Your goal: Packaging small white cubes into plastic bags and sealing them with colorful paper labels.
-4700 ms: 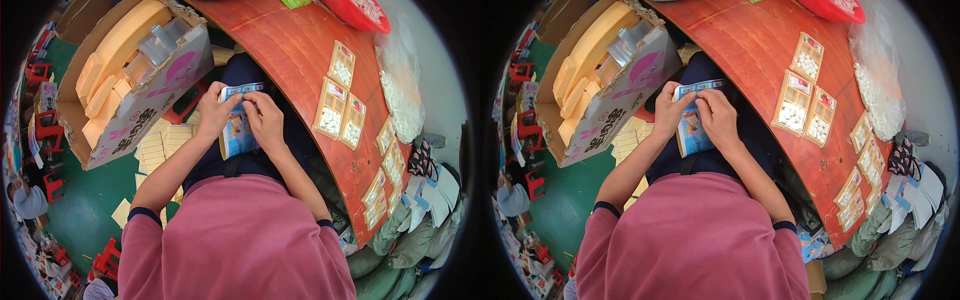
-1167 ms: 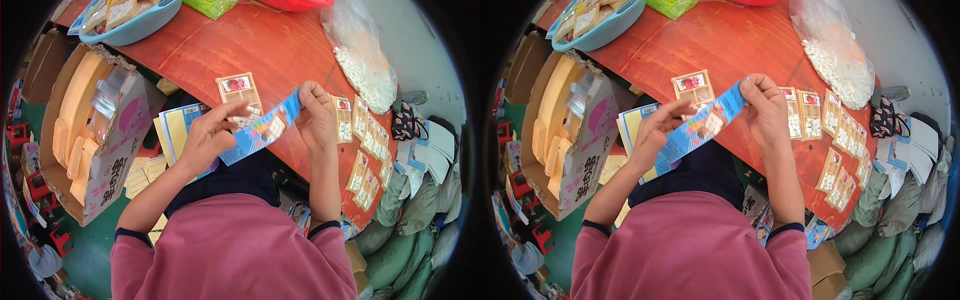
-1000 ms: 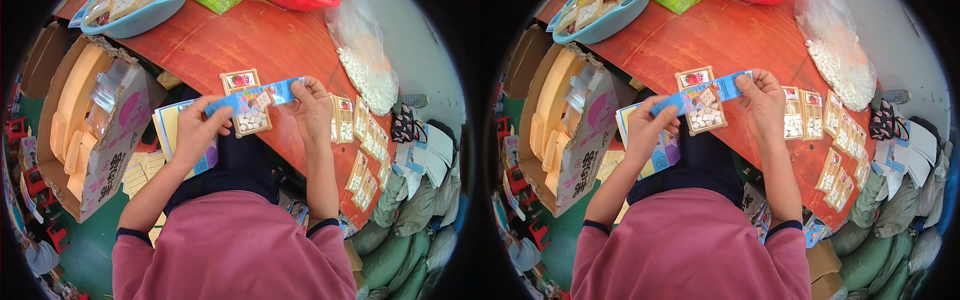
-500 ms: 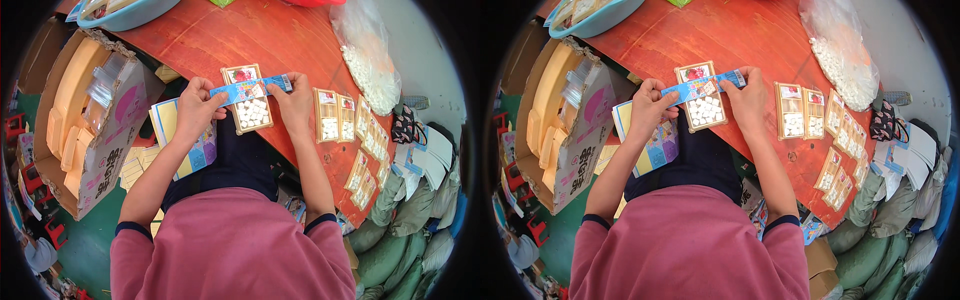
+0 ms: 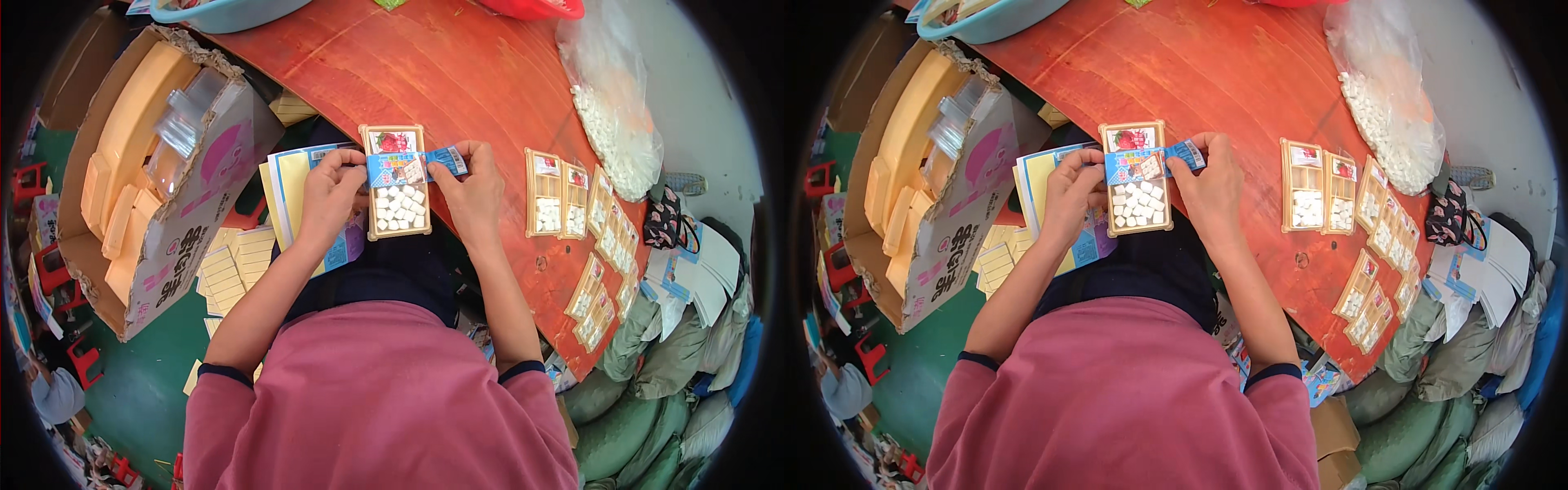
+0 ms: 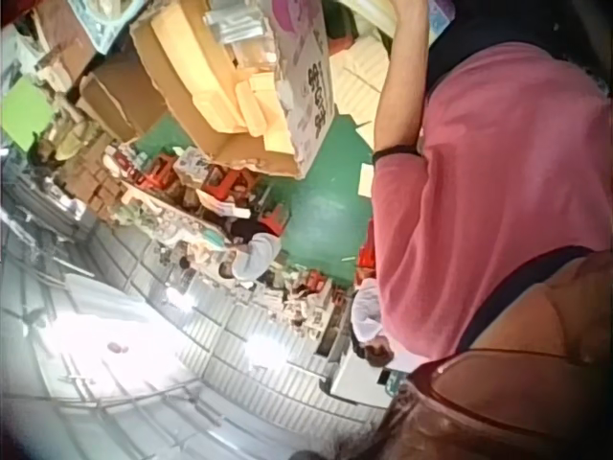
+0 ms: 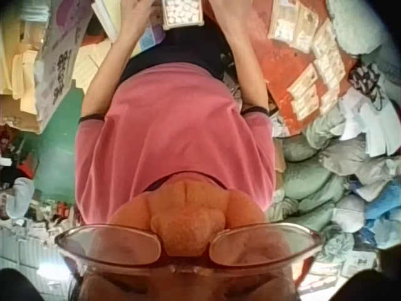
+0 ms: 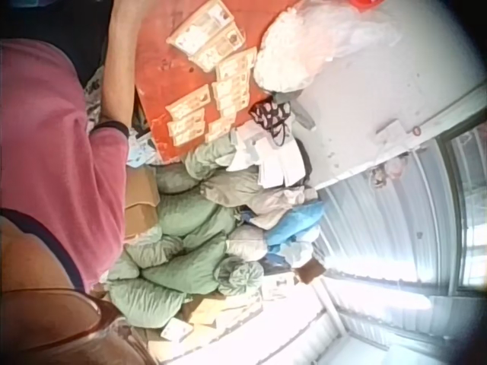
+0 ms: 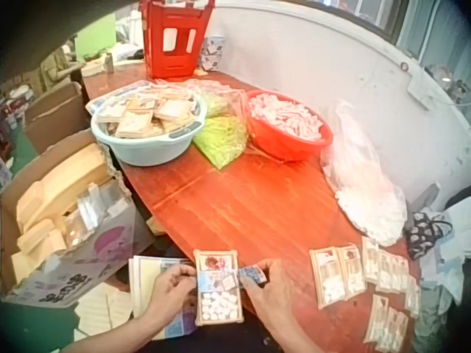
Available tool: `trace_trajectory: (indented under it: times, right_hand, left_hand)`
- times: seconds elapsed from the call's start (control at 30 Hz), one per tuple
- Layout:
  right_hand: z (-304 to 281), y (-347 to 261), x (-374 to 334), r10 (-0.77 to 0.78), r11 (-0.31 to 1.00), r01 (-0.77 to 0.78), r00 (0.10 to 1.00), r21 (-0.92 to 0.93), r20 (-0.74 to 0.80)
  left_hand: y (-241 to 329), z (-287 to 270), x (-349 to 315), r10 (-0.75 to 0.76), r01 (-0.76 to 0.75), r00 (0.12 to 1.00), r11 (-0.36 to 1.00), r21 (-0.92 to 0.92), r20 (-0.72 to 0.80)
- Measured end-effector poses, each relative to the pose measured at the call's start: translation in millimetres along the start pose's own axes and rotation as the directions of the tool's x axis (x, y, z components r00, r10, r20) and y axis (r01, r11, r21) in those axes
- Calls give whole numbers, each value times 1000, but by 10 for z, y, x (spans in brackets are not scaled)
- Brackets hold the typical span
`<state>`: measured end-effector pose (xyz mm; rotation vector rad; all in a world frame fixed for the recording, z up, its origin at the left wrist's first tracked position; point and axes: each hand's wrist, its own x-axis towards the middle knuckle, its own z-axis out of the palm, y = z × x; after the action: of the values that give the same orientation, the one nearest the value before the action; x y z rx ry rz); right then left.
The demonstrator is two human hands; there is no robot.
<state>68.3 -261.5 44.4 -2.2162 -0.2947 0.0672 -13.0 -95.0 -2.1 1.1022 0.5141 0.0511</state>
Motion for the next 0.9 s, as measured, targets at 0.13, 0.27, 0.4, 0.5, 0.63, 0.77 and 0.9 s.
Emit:
trace_trajectory:
  times: [0.13,0.27,0.4,0.5,0.63,0.77,0.9]
  right_hand:
    - [1,19,-35,-14,1000,15,1000,12,-28]
    - [0,-1,-52,15,998,-14,1000,68,-16]
    - [18,113,-22,44,985,-44,999,164,-1]
    - [24,154,-11,120,889,-140,990,436,72]
    - [-1,51,-17,273,510,-415,909,753,315]
    - [30,13,28,30,149,-555,830,819,557]
    - [1,-182,135,-48,118,-603,790,789,611]
  left_hand:
    - [60,107,-101,-34,34,999,998,-45,1]
    - [74,119,-138,-57,57,998,998,-34,-10]
    - [127,142,-176,-98,98,995,987,-127,4]
    - [135,97,-190,-69,70,998,994,-89,10]
    - [171,99,-179,-75,119,988,930,-348,137]
    - [292,171,-79,-86,213,951,881,-423,298]
    - [469,209,70,-85,303,880,859,-413,468]
